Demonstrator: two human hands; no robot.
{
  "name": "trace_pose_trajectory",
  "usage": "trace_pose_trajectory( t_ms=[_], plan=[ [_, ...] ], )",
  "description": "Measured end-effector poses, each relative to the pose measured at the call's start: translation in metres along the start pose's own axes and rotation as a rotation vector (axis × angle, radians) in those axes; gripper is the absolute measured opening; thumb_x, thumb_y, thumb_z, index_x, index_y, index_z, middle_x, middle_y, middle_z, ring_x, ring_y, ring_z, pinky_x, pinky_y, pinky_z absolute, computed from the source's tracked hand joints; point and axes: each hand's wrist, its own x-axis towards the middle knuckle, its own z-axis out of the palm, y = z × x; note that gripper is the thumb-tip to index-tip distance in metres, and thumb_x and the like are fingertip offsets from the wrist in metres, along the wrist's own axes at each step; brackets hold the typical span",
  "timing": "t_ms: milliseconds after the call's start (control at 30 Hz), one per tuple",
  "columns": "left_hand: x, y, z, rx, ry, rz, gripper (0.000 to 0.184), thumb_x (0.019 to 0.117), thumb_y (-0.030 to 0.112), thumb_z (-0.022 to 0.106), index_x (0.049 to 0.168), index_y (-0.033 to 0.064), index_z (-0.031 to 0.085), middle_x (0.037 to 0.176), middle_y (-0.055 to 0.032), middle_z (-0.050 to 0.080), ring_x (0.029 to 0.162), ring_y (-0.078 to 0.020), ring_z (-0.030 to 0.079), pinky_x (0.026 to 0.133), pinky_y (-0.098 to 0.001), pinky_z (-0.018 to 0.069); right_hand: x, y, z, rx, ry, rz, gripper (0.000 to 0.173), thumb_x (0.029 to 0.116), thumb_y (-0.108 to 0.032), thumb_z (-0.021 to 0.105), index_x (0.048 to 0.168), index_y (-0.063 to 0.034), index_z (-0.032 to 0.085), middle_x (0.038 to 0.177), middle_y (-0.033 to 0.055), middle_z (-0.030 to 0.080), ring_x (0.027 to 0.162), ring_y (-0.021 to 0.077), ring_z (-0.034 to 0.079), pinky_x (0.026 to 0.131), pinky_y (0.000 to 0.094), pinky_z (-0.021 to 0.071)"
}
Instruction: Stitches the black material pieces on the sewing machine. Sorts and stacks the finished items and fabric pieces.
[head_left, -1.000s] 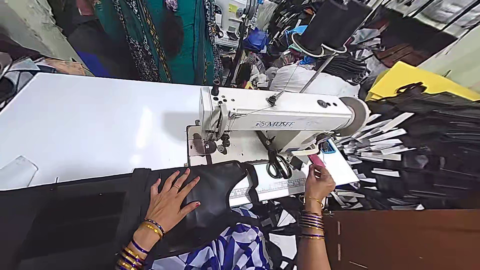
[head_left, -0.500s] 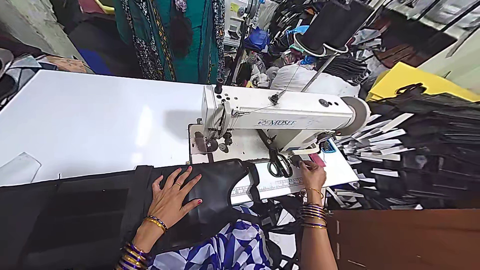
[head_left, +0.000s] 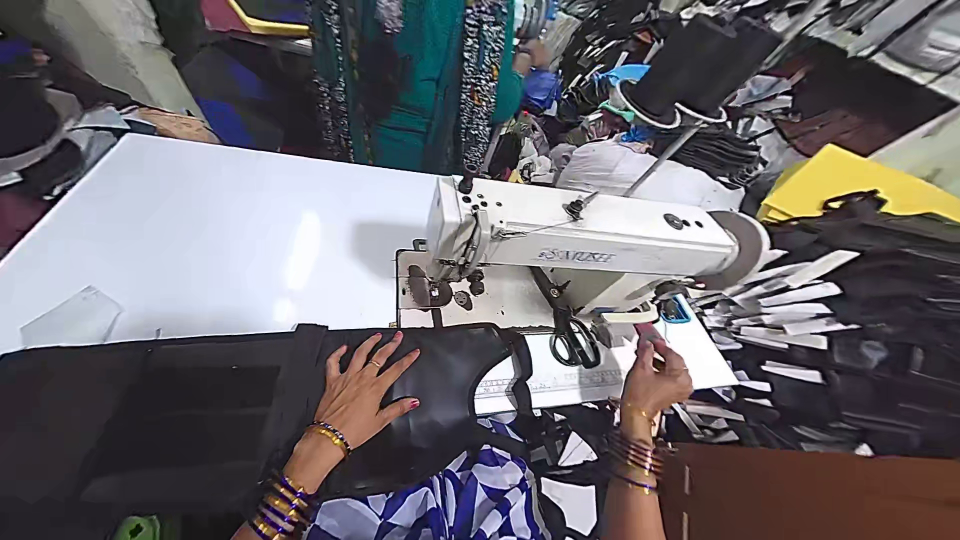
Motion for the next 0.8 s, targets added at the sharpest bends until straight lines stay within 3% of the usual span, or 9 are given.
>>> trace_pose_trajectory(
  t_ms=[67, 200, 300, 367, 500, 633, 800],
  plan=[
    [0.008, 0.003, -0.004, -0.025, -0.077, -0.008, 0.069, 0.0916, 0.069, 0.053, 0.152, 0.0338, 0.051, 0.165, -0.0027, 0.037, 0.154, -0.0410, 0.025, 0.112, -0.0777, 0.0143, -0.025, -0.035, 0.013, 0.019, -0.017, -0.305, 0.022, 0.0962, -0.004, 0.061, 0.103, 0.0126, 0.073, 0.102, 0.0310, 0.072, 0.090, 0.0386, 0.073, 0.081, 0.0441, 0.0593],
    [0.021, 0.009, -0.014, -0.013, -0.289, -0.054, 0.072, 0.0956, 0.069, 0.047, 0.159, 0.0386, 0.036, 0.172, 0.0025, 0.018, 0.159, -0.0338, 0.006, 0.117, -0.0720, 0.0036, -0.076, -0.116, 0.076, 0.087, -0.343, -0.678, 0.016, 0.0911, -0.004, 0.064, 0.094, 0.0047, 0.077, 0.106, 0.0244, 0.075, 0.095, 0.0429, 0.074, 0.078, 0.0572, 0.0581],
    [0.006, 0.008, -0.012, 0.001, -0.244, -0.050, 0.071, 0.0949, 0.072, 0.044, 0.158, 0.0398, 0.037, 0.171, 0.0031, 0.021, 0.159, -0.0337, 0.011, 0.117, -0.0727, 0.0058, -0.107, -0.148, 0.112, 0.104, -0.661, -0.840, 0.020, 0.0952, -0.008, 0.061, 0.097, 0.0012, 0.078, 0.107, 0.0225, 0.075, 0.100, 0.0422, 0.073, 0.084, 0.0559, 0.0580],
    [-0.009, 0.005, -0.009, 0.008, -0.160, -0.041, 0.070, 0.0938, 0.072, 0.044, 0.156, 0.0390, 0.043, 0.169, 0.0019, 0.028, 0.158, -0.0353, 0.018, 0.116, -0.0741, 0.0095, -0.122, -0.157, 0.117, 0.133, -0.693, -0.900, 0.022, 0.0943, -0.005, 0.058, 0.100, 0.0011, 0.079, 0.112, 0.0228, 0.075, 0.103, 0.0433, 0.072, 0.086, 0.0542, 0.0578],
    [-0.025, 0.000, -0.005, 0.032, -0.078, -0.033, 0.071, 0.0931, 0.074, 0.041, 0.154, 0.0373, 0.047, 0.167, 0.0009, 0.033, 0.155, -0.0370, 0.025, 0.113, -0.0757, 0.0150, -0.131, -0.157, 0.119, 0.121, -0.666, -0.868, 0.022, 0.0946, -0.004, 0.059, 0.102, -0.0009, 0.080, 0.112, 0.0221, 0.075, 0.099, 0.0442, 0.072, 0.082, 0.0537, 0.0573],
    [-0.020, -0.002, -0.006, 0.016, -0.063, -0.022, 0.071, 0.0929, 0.072, 0.043, 0.153, 0.0351, 0.048, 0.167, -0.0002, 0.034, 0.155, -0.0372, 0.026, 0.113, -0.0759, 0.0148, -0.129, -0.155, 0.117, 0.151, -0.658, -0.824, 0.021, 0.0946, -0.007, 0.061, 0.101, -0.0005, 0.080, 0.113, 0.0228, 0.074, 0.100, 0.0435, 0.072, 0.084, 0.0535, 0.0573],
    [-0.019, -0.005, -0.007, -0.004, -0.079, -0.017, 0.071, 0.0935, 0.072, 0.043, 0.154, 0.0343, 0.048, 0.167, 0.0001, 0.033, 0.156, -0.0360, 0.025, 0.114, -0.0748, 0.0136, -0.097, -0.128, 0.078, 0.028, -0.714, -0.583, 0.036, 0.0955, -0.022, 0.067, 0.121, 0.0027, 0.072, 0.124, 0.0282, 0.068, 0.112, 0.0478, 0.066, 0.094, 0.0601, 0.0519]
  ],
)
